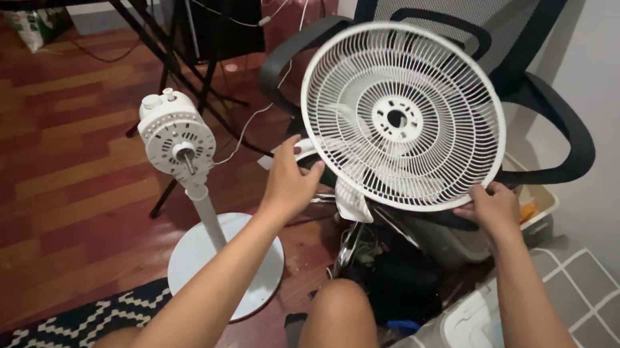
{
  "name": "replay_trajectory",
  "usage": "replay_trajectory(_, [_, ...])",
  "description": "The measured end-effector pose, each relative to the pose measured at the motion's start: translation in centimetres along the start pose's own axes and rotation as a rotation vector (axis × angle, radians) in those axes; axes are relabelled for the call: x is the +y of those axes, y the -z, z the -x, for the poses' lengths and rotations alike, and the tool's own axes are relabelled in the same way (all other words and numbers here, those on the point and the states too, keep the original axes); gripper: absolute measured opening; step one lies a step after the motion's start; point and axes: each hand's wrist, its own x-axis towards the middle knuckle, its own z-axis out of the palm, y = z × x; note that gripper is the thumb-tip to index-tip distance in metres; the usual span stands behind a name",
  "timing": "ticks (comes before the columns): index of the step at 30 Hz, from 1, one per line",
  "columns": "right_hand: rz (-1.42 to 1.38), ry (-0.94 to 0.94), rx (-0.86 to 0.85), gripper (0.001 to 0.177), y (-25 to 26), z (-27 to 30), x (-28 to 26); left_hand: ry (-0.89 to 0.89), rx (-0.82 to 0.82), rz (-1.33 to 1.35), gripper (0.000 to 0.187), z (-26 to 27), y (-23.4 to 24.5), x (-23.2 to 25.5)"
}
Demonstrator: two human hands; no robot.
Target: The person assembles a white electric fan by attaching the front grille, inserting the fan blade, and securing the central hub cap. The person handles the fan components by hand and completes the assembly on the floor.
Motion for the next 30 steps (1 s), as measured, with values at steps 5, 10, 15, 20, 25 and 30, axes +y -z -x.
replay_trajectory(5, [0.07,0.125,-0.046,0.034,-0.3,1.6,-3.4,-0.364,0.099,0.003,0.052,0.4,4.7,2.6])
replay_trajectory(10, [0.071,0.401,-0.136,0.039,-2.8,4.5,-6.4,-0.391,0.184,0.021,0.046,1.1,12.2,4.5])
replay_trajectory(15, [0.192,0.49,-0.289,0.037,-8.4,6.8,-9.6,-0.191,0.357,-0.11,0.049,5.3,19.0,3.5])
replay_trajectory(20, [0.264,0.597,-0.394,0.039,-15.1,8.6,-10.7,-0.166,0.48,-0.26,0.036,11.0,24.5,1.1])
replay_trajectory(25, [0.297,0.622,-0.496,0.041,-20.6,9.8,-8.7,-0.036,0.583,-0.351,0.014,15.2,27.7,-2.2])
replay_trajectory(30, [0.271,0.643,-0.513,0.047,-22.9,11.0,-6.9,0.103,0.522,-0.275,0.014,17.2,29.6,-4.5])
